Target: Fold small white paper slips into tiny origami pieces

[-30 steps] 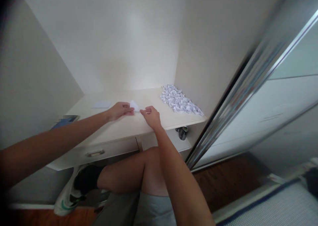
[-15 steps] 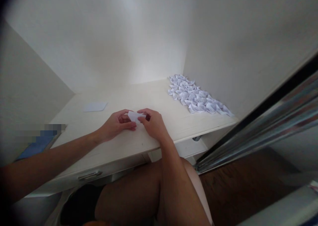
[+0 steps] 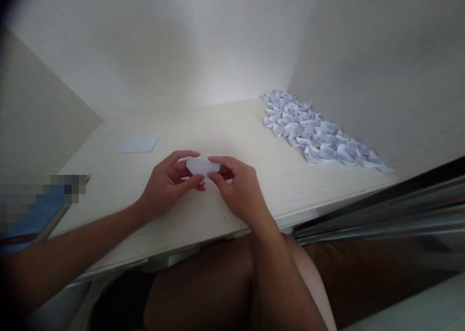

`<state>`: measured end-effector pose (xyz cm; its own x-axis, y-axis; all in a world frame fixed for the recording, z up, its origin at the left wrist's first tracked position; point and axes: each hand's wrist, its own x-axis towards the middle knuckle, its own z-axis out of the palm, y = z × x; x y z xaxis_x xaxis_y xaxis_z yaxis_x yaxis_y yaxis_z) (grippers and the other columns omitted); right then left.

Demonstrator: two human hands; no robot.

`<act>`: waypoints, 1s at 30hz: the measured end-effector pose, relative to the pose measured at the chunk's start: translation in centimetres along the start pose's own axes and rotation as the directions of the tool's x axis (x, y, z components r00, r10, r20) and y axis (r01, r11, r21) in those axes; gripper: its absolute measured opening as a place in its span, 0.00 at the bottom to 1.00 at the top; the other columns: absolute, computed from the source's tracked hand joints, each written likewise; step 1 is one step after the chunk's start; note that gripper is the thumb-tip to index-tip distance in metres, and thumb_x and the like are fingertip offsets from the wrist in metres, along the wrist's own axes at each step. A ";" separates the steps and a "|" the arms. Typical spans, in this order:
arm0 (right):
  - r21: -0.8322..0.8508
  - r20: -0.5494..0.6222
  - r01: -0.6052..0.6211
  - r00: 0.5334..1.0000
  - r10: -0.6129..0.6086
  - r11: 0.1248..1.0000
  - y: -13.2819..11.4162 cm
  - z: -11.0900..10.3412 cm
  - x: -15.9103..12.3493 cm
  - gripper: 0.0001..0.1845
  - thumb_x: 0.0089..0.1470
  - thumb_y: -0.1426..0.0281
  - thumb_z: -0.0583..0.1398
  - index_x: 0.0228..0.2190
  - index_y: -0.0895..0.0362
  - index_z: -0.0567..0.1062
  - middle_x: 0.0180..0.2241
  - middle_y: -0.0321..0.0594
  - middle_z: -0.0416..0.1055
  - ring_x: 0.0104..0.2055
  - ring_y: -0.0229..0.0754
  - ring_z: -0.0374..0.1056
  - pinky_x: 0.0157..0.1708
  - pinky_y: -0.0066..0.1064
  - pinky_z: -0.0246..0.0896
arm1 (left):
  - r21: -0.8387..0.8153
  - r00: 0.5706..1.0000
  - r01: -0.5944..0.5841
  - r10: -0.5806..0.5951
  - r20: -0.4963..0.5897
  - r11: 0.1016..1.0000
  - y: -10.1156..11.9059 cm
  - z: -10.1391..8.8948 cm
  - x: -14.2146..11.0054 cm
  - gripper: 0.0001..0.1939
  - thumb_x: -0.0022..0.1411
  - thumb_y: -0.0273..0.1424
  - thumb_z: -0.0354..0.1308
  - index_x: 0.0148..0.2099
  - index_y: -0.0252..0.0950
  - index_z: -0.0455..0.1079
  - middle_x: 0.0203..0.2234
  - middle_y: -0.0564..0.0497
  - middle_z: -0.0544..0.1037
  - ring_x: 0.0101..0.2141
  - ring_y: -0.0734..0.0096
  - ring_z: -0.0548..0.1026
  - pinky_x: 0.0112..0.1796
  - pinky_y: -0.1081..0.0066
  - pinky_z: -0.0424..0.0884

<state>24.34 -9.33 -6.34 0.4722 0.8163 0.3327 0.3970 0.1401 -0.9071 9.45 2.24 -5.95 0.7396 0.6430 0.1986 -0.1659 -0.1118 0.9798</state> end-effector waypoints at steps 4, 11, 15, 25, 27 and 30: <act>0.079 -0.048 -0.004 0.999 0.008 0.997 -0.1 0.4 -0.3 0.14 0.56 0.73 0.66 0.45 0.54 0.83 0.32 0.37 0.79 0.33 0.40 0.74 0.35 0.33 0.70 | 0.047 0.998 -0.048 0.050 -0.041 0.998 0.1 0.3 -0.3 0.22 0.56 0.28 0.72 0.52 0.34 0.73 0.28 0.55 0.81 0.26 0.73 0.82 0.32 0.73 0.85; 0.101 -0.145 0.063 0.988 -0.048 0.993 -0.5 1.3 -0.6 0.12 0.56 0.74 0.66 0.42 0.54 0.84 0.39 0.40 0.83 0.36 0.41 0.76 0.40 0.34 0.73 | 0.045 0.981 -0.133 0.138 -0.134 0.990 0.5 0.6 -0.6 0.21 0.52 0.27 0.74 0.49 0.34 0.77 0.28 0.55 0.81 0.27 0.73 0.81 0.33 0.69 0.87; 0.124 -0.174 0.064 0.984 -0.042 0.990 -0.6 1.5 -0.6 0.12 0.56 0.73 0.66 0.42 0.52 0.85 0.39 0.40 0.83 0.36 0.41 0.77 0.40 0.35 0.75 | 0.045 0.979 -0.137 0.142 -0.147 0.990 0.6 0.7 -0.6 0.20 0.53 0.28 0.74 0.49 0.35 0.78 0.27 0.55 0.81 0.27 0.71 0.82 0.35 0.65 0.88; 0.178 -0.196 0.037 0.981 -0.002 0.983 -0.7 1.9 -0.6 0.10 0.54 0.72 0.67 0.40 0.53 0.84 0.35 0.39 0.82 0.35 0.42 0.76 0.37 0.36 0.72 | 0.045 0.978 -0.144 0.149 -0.149 0.989 0.5 0.8 -0.7 0.22 0.55 0.31 0.74 0.52 0.35 0.76 0.30 0.54 0.80 0.28 0.72 0.81 0.38 0.62 0.87; 0.210 -0.186 0.014 0.982 0.026 0.978 -0.8 1.9 -0.6 0.09 0.53 0.71 0.68 0.39 0.53 0.83 0.32 0.38 0.81 0.33 0.41 0.76 0.36 0.35 0.71 | 0.036 0.976 -0.152 0.156 -0.152 0.988 0.6 0.8 -0.7 0.21 0.54 0.31 0.74 0.49 0.36 0.75 0.33 0.54 0.80 0.28 0.73 0.80 0.37 0.64 0.87; 0.270 -0.165 -0.012 0.985 0.058 0.963 -0.8 1.9 -0.5 0.08 0.51 0.71 0.69 0.36 0.54 0.82 0.28 0.35 0.79 0.30 0.40 0.74 0.33 0.34 0.68 | 0.035 0.976 -0.161 0.165 -0.141 0.986 0.6 0.9 -0.8 0.19 0.54 0.31 0.74 0.47 0.36 0.74 0.36 0.53 0.80 0.28 0.76 0.79 0.36 0.66 0.87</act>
<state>22.29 -8.85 -6.23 0.6181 0.7192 0.3175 0.1646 0.2765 -0.9468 9.34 0.97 -5.45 0.6028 0.7161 0.3519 -0.2602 -0.2405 0.9351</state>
